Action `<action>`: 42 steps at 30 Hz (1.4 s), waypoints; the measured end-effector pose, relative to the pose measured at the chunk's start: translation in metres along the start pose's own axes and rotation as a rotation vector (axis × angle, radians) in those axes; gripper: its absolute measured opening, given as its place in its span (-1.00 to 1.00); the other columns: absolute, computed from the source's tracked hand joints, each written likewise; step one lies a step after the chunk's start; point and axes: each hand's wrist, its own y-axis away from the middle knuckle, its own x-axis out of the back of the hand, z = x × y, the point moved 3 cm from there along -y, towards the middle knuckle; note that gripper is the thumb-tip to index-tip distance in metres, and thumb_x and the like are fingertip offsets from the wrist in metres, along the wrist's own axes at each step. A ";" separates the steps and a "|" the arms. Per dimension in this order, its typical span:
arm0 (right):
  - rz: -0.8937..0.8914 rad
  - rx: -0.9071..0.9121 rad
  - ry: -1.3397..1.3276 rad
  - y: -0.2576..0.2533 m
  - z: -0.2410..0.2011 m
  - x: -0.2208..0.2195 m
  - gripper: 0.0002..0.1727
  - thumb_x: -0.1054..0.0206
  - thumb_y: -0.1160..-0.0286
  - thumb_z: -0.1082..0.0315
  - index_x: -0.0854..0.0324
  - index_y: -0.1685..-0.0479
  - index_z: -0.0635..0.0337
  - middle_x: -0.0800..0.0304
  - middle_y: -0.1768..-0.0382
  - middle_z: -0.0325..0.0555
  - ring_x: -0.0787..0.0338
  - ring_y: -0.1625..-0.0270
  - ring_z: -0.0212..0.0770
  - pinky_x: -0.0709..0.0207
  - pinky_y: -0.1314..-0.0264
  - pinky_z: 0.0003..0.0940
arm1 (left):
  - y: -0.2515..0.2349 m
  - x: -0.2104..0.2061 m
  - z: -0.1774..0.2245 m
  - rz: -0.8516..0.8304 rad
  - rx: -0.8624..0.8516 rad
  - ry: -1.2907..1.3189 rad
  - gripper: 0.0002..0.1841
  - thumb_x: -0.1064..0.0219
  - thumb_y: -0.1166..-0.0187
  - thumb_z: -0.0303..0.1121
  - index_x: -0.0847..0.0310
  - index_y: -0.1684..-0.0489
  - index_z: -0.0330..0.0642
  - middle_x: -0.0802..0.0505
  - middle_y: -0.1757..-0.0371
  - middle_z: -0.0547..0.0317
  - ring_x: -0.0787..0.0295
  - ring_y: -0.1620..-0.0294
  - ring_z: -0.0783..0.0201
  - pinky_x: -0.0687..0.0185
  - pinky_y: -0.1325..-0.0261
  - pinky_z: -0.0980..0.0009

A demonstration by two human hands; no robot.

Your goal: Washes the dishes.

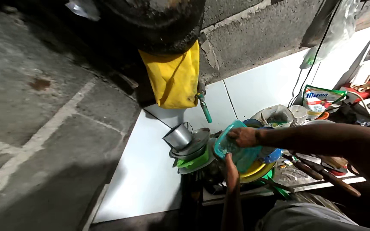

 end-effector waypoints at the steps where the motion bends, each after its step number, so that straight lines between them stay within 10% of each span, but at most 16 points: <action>1: 0.069 0.067 0.067 -0.003 0.005 0.008 -0.63 -0.04 -0.68 0.64 -0.61 -0.33 0.54 -0.64 -0.43 0.34 -0.59 -0.51 0.30 -0.38 -0.60 0.05 | 0.002 -0.002 0.004 0.024 0.025 0.045 -0.36 -0.07 -0.73 -0.35 -0.01 -0.80 -0.35 -0.43 -0.62 -0.35 -0.43 -0.54 -0.05 -0.37 -0.55 0.06; 4: 0.178 0.006 0.142 -0.005 0.006 0.017 -0.64 -0.07 -0.69 0.59 -0.65 -0.31 0.49 -0.70 -0.38 0.27 -0.64 -0.49 0.22 -0.42 -0.61 -0.04 | -0.002 -0.001 0.015 0.059 -0.022 0.126 -0.46 -0.03 -0.69 -0.38 -0.19 -0.65 -0.41 -0.60 -0.36 -0.29 -0.60 -0.27 0.08 -0.55 -0.33 0.16; 9: -0.323 -0.310 0.008 0.010 -0.029 0.025 -0.68 -0.01 -0.71 0.63 -0.53 -0.28 0.63 -0.58 -0.33 0.51 -0.59 -0.42 0.47 -0.45 -0.44 0.29 | -0.014 0.006 0.019 0.042 -0.023 0.204 -0.38 0.01 -0.69 -0.34 -0.06 -0.78 -0.27 -0.56 -0.45 -0.24 -0.59 -0.31 0.08 -0.57 -0.32 0.11; 13: 0.231 -0.086 0.213 0.006 -0.011 0.036 -0.71 -0.13 -0.65 0.57 -0.73 -0.15 0.46 -0.77 -0.23 0.28 -0.73 -0.34 0.21 -0.55 -0.41 -0.04 | -0.014 0.000 0.020 0.045 0.015 0.280 -0.48 0.04 -0.67 -0.38 -0.18 -0.63 -0.30 -0.65 -0.12 -0.09 -0.69 -0.02 0.21 -0.70 -0.07 0.22; 15: 0.324 -0.070 0.263 0.010 -0.008 0.036 -0.77 -0.24 -0.58 0.52 -0.82 0.02 0.36 -0.84 -0.12 0.19 -0.79 -0.25 0.15 -0.61 -0.35 -0.08 | -0.017 -0.001 0.026 0.068 -0.015 0.268 -0.49 0.03 -0.70 -0.39 -0.19 -0.64 -0.32 -0.64 -0.19 -0.13 -0.67 -0.08 0.20 -0.67 -0.13 0.22; 19: -0.317 -0.394 -0.029 0.019 -0.032 0.033 -0.67 0.02 -0.73 0.62 -0.54 -0.28 0.60 -0.62 -0.29 0.49 -0.61 -0.40 0.44 -0.44 -0.45 0.26 | -0.025 -0.005 0.020 0.040 -0.051 0.232 -0.33 0.03 -0.68 -0.35 0.06 -0.84 -0.25 -0.47 -0.57 -0.28 -0.54 -0.42 0.04 -0.52 -0.42 0.10; 25: 0.386 -0.317 -0.360 -0.006 0.004 -0.007 -0.70 -0.32 -0.58 0.50 -0.71 -0.25 0.30 -0.66 -0.31 0.26 -0.69 -0.37 0.22 -0.61 -0.43 0.09 | -0.011 -0.031 0.013 -0.017 0.033 0.300 -0.48 0.02 -0.77 -0.30 -0.17 -0.68 -0.32 -0.59 -0.39 -0.22 -0.61 -0.29 0.10 -0.58 -0.34 0.13; 29: -0.066 -0.338 -0.384 0.001 -0.015 -0.012 -0.66 -0.14 -0.70 0.55 -0.59 -0.34 0.53 -0.57 -0.43 0.48 -0.60 -0.45 0.47 -0.44 -0.47 0.38 | -0.024 -0.019 -0.002 0.010 0.000 0.282 -0.41 -0.02 -0.77 -0.21 -0.10 -0.77 -0.23 -0.56 -0.49 -0.22 -0.59 -0.39 0.06 -0.55 -0.41 0.09; 35: 0.255 -0.215 -0.178 -0.008 0.000 -0.006 -0.62 -0.06 -0.65 0.66 -0.63 -0.34 0.41 -0.64 -0.41 0.29 -0.63 -0.50 0.29 -0.59 -0.44 0.13 | -0.020 -0.026 0.010 -0.030 0.076 0.238 -0.41 -0.05 -0.77 -0.23 -0.12 -0.77 -0.22 -0.52 -0.56 -0.23 -0.53 -0.47 0.01 -0.51 -0.46 0.04; 42: -0.076 -0.565 -0.429 -0.001 -0.009 -0.004 -0.60 -0.13 -0.73 0.49 -0.50 -0.46 0.50 -0.51 -0.46 0.51 -0.57 -0.48 0.46 -0.43 -0.51 0.31 | -0.027 -0.022 0.001 0.054 0.032 0.282 -0.39 0.00 -0.81 -0.23 0.01 -0.84 -0.19 -0.44 -0.64 -0.24 -0.48 -0.54 0.00 -0.46 -0.52 0.04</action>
